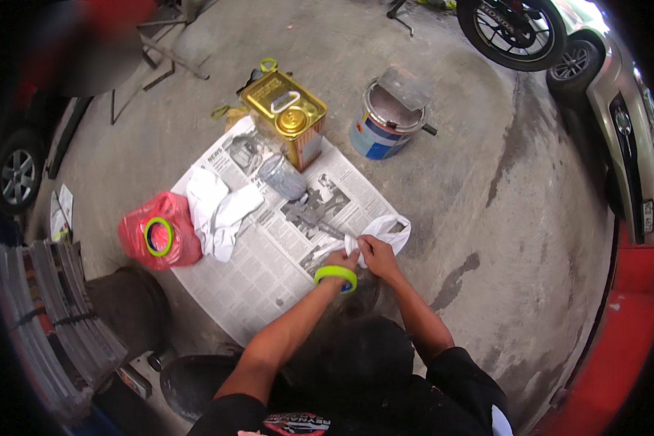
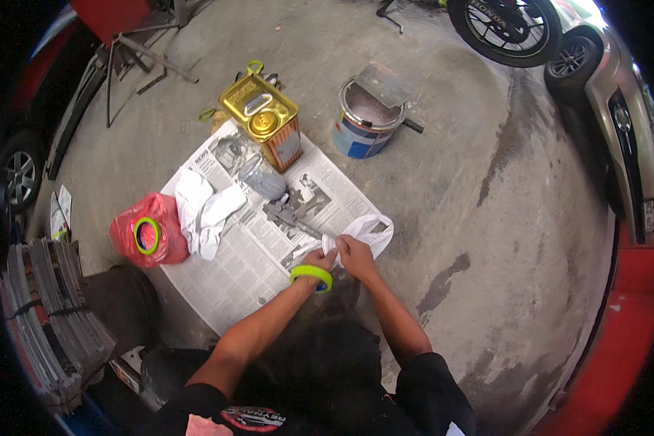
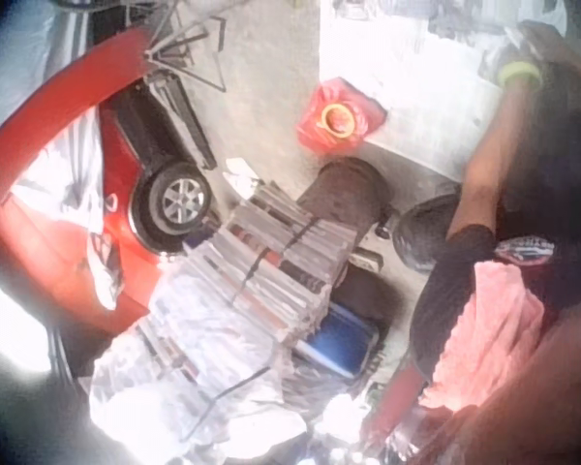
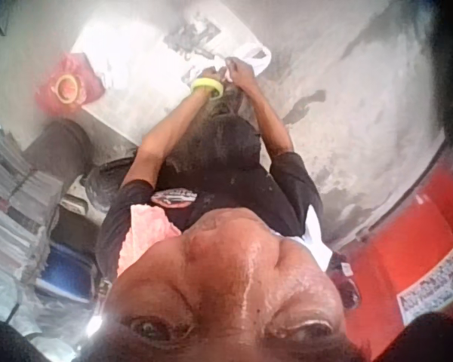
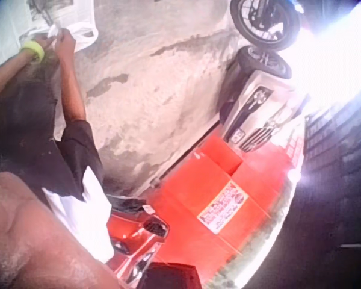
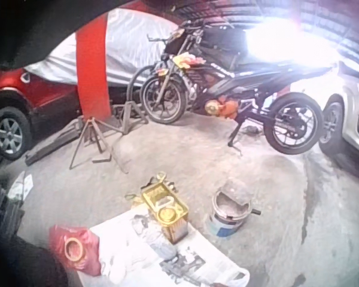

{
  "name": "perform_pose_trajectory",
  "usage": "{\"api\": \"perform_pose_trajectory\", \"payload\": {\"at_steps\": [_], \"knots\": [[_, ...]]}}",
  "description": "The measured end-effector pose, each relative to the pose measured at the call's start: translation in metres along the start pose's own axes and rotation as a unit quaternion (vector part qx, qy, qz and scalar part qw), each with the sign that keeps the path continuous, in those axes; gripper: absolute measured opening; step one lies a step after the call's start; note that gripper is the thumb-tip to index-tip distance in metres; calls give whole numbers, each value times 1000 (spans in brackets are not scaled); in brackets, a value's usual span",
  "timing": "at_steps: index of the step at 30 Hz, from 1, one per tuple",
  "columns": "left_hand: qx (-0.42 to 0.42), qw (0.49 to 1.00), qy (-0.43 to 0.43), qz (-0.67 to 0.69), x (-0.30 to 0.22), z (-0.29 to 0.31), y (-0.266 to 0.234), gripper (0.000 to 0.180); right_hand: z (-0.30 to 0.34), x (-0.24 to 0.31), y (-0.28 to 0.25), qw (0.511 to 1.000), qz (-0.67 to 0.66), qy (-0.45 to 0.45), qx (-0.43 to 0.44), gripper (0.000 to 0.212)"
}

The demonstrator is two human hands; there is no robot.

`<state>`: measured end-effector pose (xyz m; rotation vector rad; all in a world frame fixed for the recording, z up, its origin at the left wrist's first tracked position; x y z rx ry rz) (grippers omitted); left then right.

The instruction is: The person prepares a spray gun by attaching a container and wiping it with a cloth. They then apply a coat of red paint to the rear quarter panel of a red car using the spray gun. After painting, the person cleans the spray gun nozzle with a white cloth.

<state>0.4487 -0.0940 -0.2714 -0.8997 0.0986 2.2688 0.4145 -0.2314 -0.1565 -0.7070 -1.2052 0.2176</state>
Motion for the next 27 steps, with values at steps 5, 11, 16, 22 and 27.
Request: {"api": "perform_pose_trajectory", "payload": {"at_steps": [5, 11, 16, 22, 27], "knots": [[127, 969, 79, -197, -122, 83, -44, 44, -9, -49, 3, 997, -60, 29, 42, 31], [259, 962, 86, -28, -175, 95, -104, 28, -22, -60, 17, 950, -223, 199, 90, 32], [530, 847, 27, 35, -231, 217, -111, 45, -29, -52, 9, 974, -155, 95, 134, 32], [380, 914, 105, -96, -250, 240, -202, 42, 2, -34, 1, 889, -426, 140, 90, 51], [145, 870, 120, -456, -107, 189, -276, 42, 13, 19, -5, 886, -345, 49, 305, 53]]}}
Point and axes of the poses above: each hand's wrist, its own z-axis away from the middle knuckle, its own y-axis out of the palm, x = y × z, the point moved 7 cm from there along -z, towards the middle knuckle, and after that the axes turned 7 degrees about -y, right-handed, at the moved point
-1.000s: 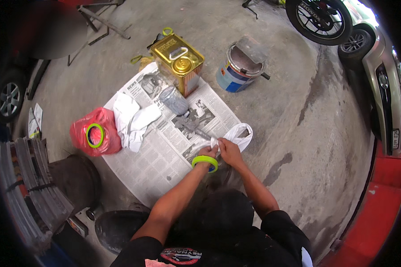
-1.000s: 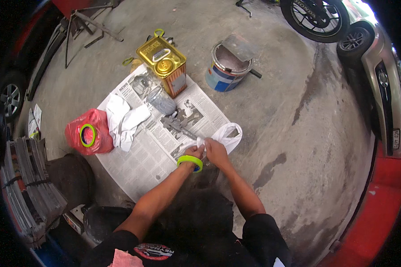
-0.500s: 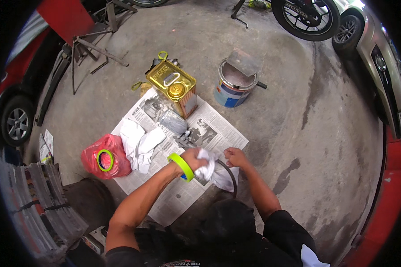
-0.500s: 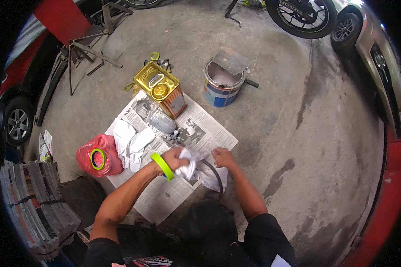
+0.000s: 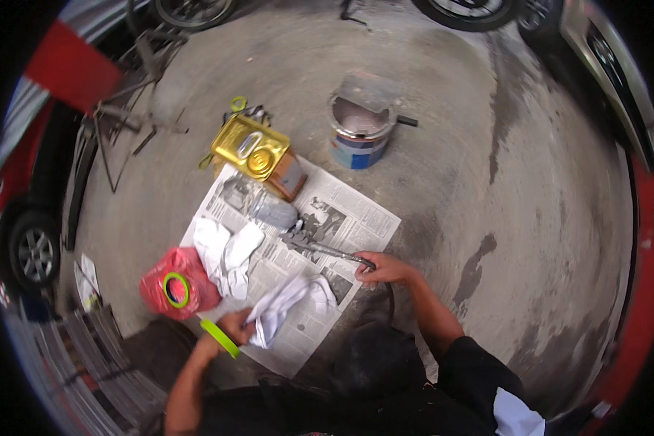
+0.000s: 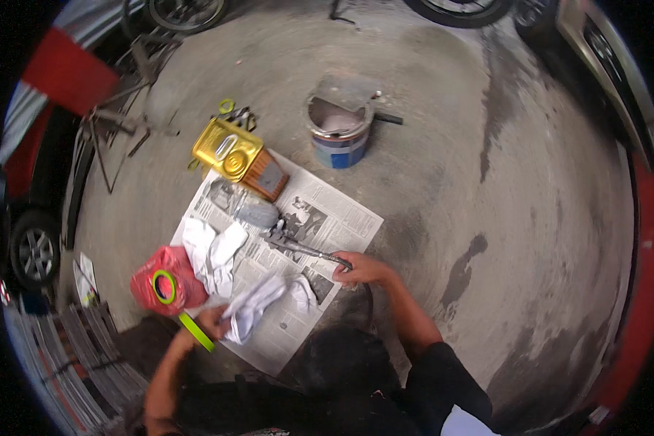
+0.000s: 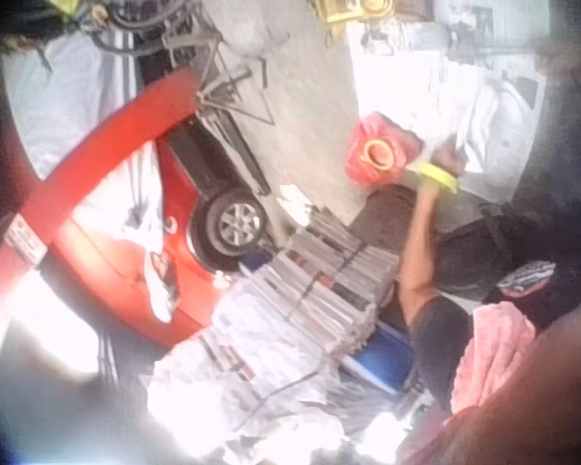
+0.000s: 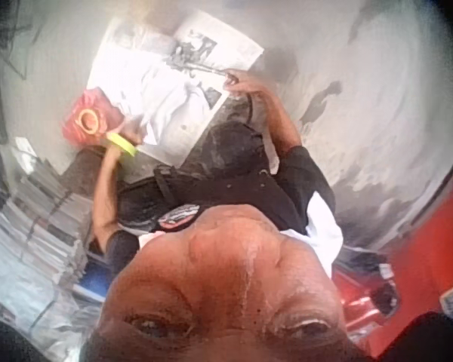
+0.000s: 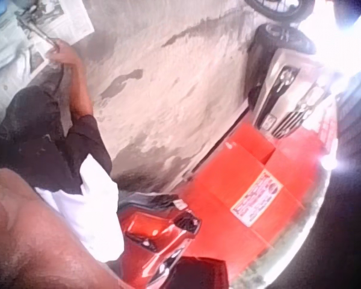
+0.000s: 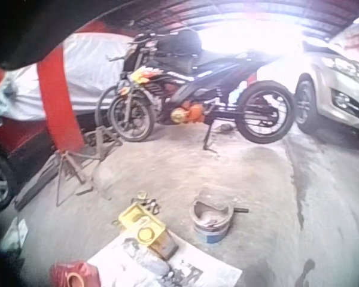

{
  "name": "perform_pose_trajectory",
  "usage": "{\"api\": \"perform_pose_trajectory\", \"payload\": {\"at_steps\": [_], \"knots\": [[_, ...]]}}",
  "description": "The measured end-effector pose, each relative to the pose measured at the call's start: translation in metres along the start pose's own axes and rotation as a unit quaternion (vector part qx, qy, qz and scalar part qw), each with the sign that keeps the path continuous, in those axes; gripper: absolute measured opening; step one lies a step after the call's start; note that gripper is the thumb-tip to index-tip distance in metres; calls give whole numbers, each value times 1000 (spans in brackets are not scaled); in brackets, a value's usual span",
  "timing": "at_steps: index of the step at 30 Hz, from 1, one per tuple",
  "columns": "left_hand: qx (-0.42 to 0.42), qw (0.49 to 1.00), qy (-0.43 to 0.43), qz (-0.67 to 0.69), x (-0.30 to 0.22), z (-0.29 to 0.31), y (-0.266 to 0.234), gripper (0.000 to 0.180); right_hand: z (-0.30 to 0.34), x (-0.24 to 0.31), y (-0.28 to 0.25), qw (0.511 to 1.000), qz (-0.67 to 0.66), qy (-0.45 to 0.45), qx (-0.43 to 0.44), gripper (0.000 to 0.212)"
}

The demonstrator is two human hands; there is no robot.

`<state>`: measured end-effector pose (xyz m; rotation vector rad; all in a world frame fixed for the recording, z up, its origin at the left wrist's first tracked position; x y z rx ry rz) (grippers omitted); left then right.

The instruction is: The person prepares a spray gun by attaching a container and wiping it with a cloth. They then apply a coat of red paint to the rear quarter panel of a red car using the spray gun. After painting, the person cleans the spray gun nozzle with a white cloth.

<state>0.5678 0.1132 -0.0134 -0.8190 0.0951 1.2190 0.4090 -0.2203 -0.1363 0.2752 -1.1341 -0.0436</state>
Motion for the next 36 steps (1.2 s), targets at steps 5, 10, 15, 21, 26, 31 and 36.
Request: {"api": "perform_pose_trajectory", "payload": {"at_steps": [5, 10, 15, 21, 26, 31, 36], "knots": [[11, 981, -69, -182, 43, -8, 3, 43, -27, -41, -56, 970, 157, -6, -183, 47], [-106, 986, -78, -107, 35, -12, -31, 44, -27, -7, -92, 924, 370, -22, -99, 52], [-84, 985, -105, -106, 29, 2, -28, 37, 8, 131, -197, 838, 302, -48, -453, 46], [-91, 986, -103, -99, 47, 8, -28, 35, -46, 287, -217, 641, 587, -194, -455, 59], [-81, 984, -135, -87, 45, 10, -29, 36, -103, 291, -233, 636, 676, -66, -366, 86], [-74, 983, -139, -95, 61, 16, -19, 36, -129, 274, -274, 754, 569, 1, -328, 93], [-40, 980, -177, -83, 59, 15, -20, 36, -118, 282, -256, 669, 672, 26, -315, 78]]}}
Point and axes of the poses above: each hand's wrist, its own z-axis away from the middle knuckle, its own y-axis out of the palm, x = y × z, the point moved 7 cm from there along -z, towards the middle knuckle, and after that the axes turned 7 degrees about -y, right-handed, at the moved point
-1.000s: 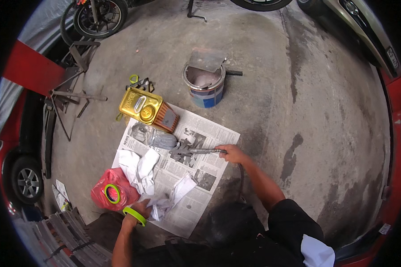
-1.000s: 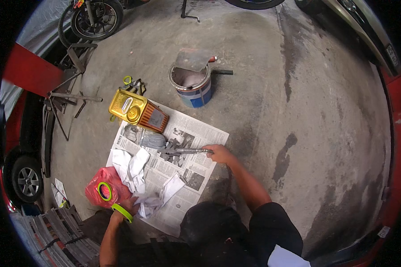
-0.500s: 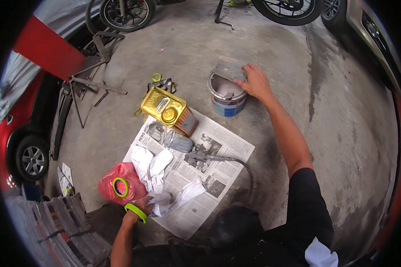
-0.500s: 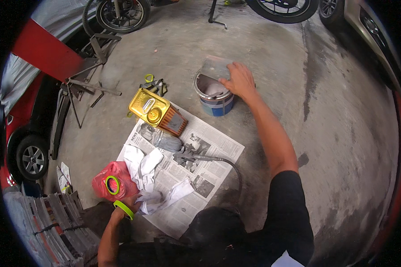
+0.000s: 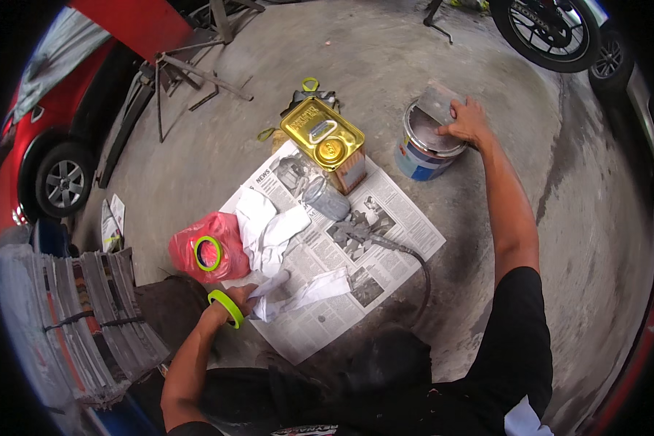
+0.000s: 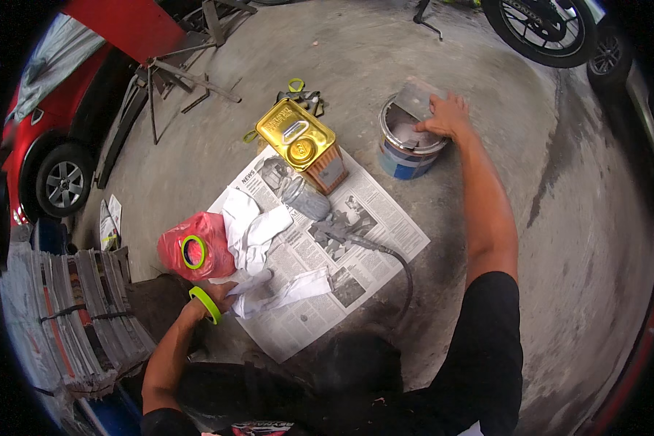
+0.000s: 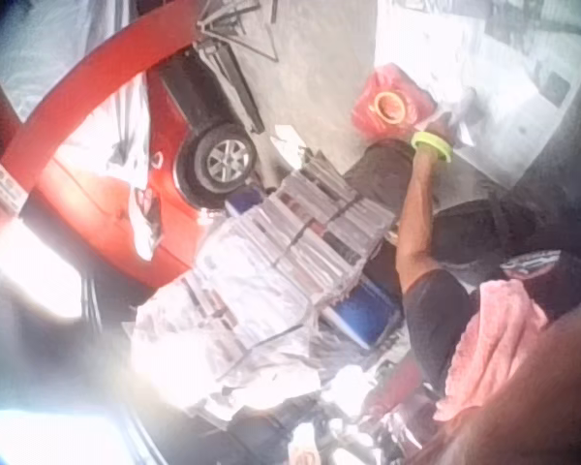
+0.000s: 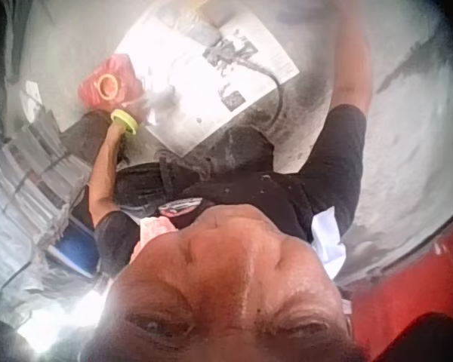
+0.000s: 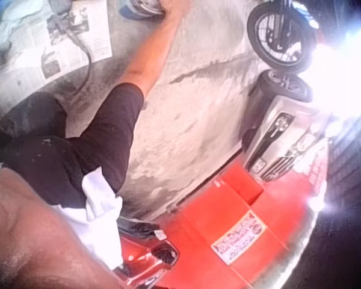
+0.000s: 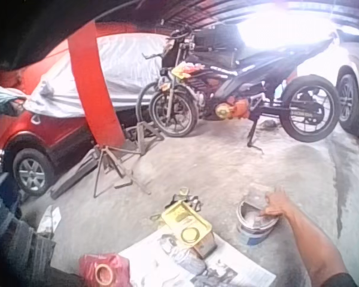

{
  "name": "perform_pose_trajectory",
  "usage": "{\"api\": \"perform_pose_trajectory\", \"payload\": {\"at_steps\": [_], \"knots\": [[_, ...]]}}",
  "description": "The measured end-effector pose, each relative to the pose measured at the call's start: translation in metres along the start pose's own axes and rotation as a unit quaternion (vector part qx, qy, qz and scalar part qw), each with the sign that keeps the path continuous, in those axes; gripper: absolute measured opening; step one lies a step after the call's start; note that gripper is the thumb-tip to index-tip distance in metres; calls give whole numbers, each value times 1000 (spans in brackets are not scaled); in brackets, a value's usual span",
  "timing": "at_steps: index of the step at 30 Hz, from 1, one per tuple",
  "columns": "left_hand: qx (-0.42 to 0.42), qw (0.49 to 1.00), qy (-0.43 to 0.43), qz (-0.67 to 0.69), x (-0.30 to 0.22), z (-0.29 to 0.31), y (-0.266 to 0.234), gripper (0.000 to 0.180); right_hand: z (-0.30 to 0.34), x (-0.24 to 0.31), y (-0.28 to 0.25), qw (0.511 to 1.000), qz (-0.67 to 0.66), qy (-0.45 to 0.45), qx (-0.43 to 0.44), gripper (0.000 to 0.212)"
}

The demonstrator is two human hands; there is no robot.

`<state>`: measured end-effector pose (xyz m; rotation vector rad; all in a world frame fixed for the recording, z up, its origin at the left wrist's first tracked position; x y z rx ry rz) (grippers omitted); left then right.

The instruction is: The person prepares a spray gun by attaching a container and wiping it with a cloth. They then apply a coat of red paint to the rear quarter panel of a red car using the spray gun. After painting, the person cleans the spray gun nozzle with a white cloth.

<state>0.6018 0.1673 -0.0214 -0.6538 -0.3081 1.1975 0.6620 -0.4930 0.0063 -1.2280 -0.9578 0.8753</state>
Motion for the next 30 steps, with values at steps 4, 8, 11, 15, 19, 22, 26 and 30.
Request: {"api": "perform_pose_trajectory", "payload": {"at_steps": [4, 8, 11, 15, 19, 22, 26, 30], "knots": [[13, 1000, -6, 16, 6, -7, 8, 39, 8, 5, -7, 998, -26, -8, -59, 69], [7, 1000, -9, 17, 4, -9, 3, 42, 38, -4, -19, 989, -55, 45, -127, 71], [3, 1000, 3, 8, 7, -15, 5, 42, 59, -20, -17, 966, -122, 47, -223, 78], [-1, 999, 53, 10, -1, -21, 7, 38, 79, -17, -20, 925, -262, 25, -273, 83], [-23, 995, 93, 2, 7, -32, 17, 39, 95, -23, -11, 581, -797, -7, -166, 83], [9, 998, 57, -31, 11, -43, 34, 48, 140, 35, -39, 355, -921, -103, -122, 87], [26, 996, 80, -40, 3, -45, 43, 52, 153, 44, -28, 267, -949, -103, -135, 91], [20, 996, 58, -67, -10, -36, 25, 50, 145, 33, -17, 325, -934, -77, -129, 86]]}}
Point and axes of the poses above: each hand's wrist, its own z-axis away from the middle knuckle, its own y-axis out of the palm, x = y × z, the point moved 7 cm from there along -z, towards the middle knuckle, and after that the axes turned 7 degrees about -y, right-handed, at the moved point
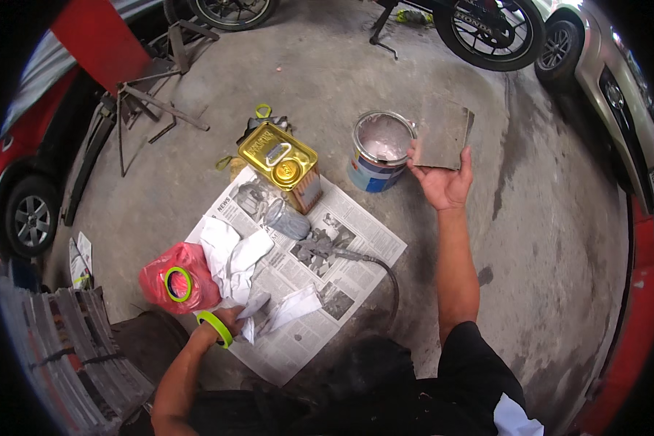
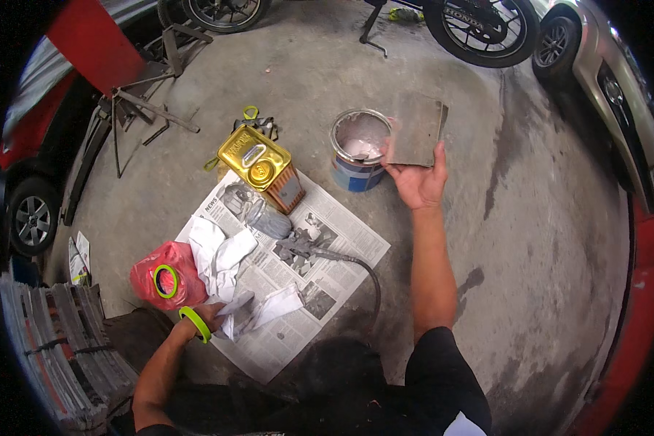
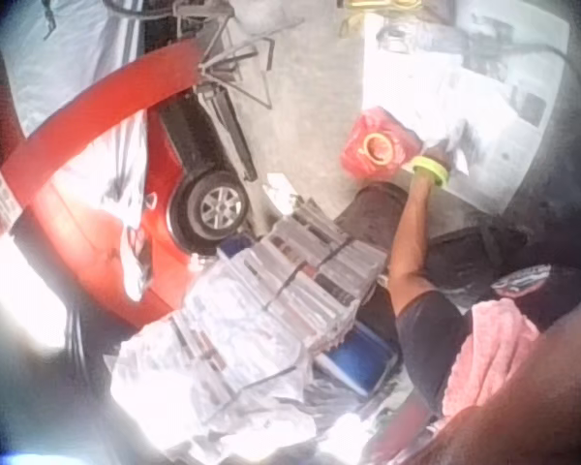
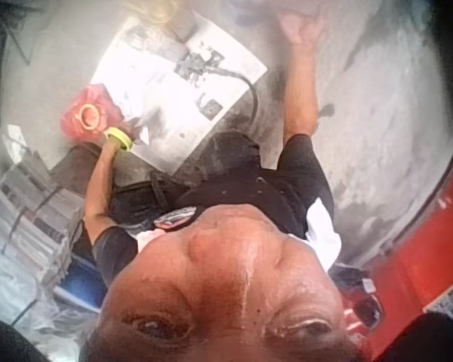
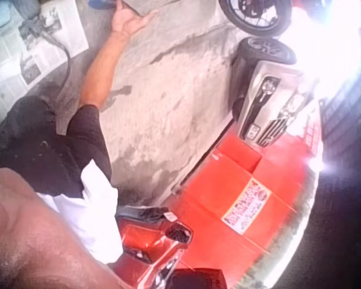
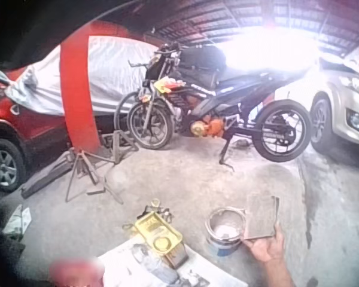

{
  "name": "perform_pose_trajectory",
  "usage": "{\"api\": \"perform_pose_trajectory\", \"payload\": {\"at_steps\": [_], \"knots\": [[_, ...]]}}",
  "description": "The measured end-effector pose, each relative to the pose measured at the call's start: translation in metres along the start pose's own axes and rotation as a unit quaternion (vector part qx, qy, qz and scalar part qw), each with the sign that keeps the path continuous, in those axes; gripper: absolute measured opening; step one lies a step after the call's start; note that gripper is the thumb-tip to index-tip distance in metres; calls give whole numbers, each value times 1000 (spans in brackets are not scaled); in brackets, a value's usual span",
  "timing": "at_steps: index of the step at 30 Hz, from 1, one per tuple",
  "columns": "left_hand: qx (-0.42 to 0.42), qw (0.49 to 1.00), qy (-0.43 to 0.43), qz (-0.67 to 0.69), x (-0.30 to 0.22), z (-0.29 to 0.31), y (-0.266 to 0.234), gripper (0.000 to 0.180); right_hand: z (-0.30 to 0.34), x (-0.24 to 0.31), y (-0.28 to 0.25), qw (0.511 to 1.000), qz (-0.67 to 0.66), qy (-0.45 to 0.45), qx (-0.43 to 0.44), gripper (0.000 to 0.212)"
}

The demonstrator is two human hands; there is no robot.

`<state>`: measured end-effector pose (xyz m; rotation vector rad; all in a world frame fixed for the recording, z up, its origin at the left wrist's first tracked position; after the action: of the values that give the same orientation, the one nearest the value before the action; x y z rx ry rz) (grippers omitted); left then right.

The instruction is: The person prepares a spray gun by attaching a container and wiping it with a cloth. They then apply a coat of red paint to the rear quarter panel of a red car using the spray gun. After painting, the person cleans the spray gun nozzle with a white cloth.

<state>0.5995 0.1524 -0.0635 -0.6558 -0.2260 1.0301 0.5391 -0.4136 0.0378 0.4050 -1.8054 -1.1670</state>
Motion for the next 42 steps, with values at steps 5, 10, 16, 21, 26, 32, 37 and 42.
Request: {"api": "perform_pose_trajectory", "payload": {"at_steps": [5, 10, 16, 21, 26, 32, 37, 42], "knots": [[-4, 1000, -10, 24, 14, -7, 5, 48, -40, 23, -26, 664, 729, -142, -91, 73], [13, 1000, -23, 5, 4, 0, 3, 46, -66, -15, 7, 375, 904, -200, -41, 70], [6, 1000, -22, 11, 8, 1, 1, 45, -76, -21, -21, 417, 907, -18, -56, 66], [25, 999, -21, 22, 11, -5, 9, 48, -74, -19, -16, 422, 904, -32, -53, 65], [24, 1000, 4, 18, 10, -15, 12, 51, -76, -16, -12, 418, 906, -40, -48, 62], [43, 998, 12, 42, 8, -17, 19, 44, -83, -20, -28, 400, 916, -29, 9, 60], [26, 999, 26, 23, 8, -22, 22, 47, -81, -14, -28, 385, 919, -77, -32, 63], [34, 999, -3, 23, 17, -23, 31, 47, -95, 5, -51, 409, 908, -15, -89, 64]]}}
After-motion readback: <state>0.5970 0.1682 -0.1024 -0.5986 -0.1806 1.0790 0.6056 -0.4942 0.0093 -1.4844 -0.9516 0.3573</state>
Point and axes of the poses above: each hand's wrist, its own z-axis away from the middle knuckle, its own y-axis out of the palm, x = y × z, the point moved 7 cm from there along -z, towards the middle knuckle, and after that the axes turned 7 degrees about -y, right-handed, at the moved point
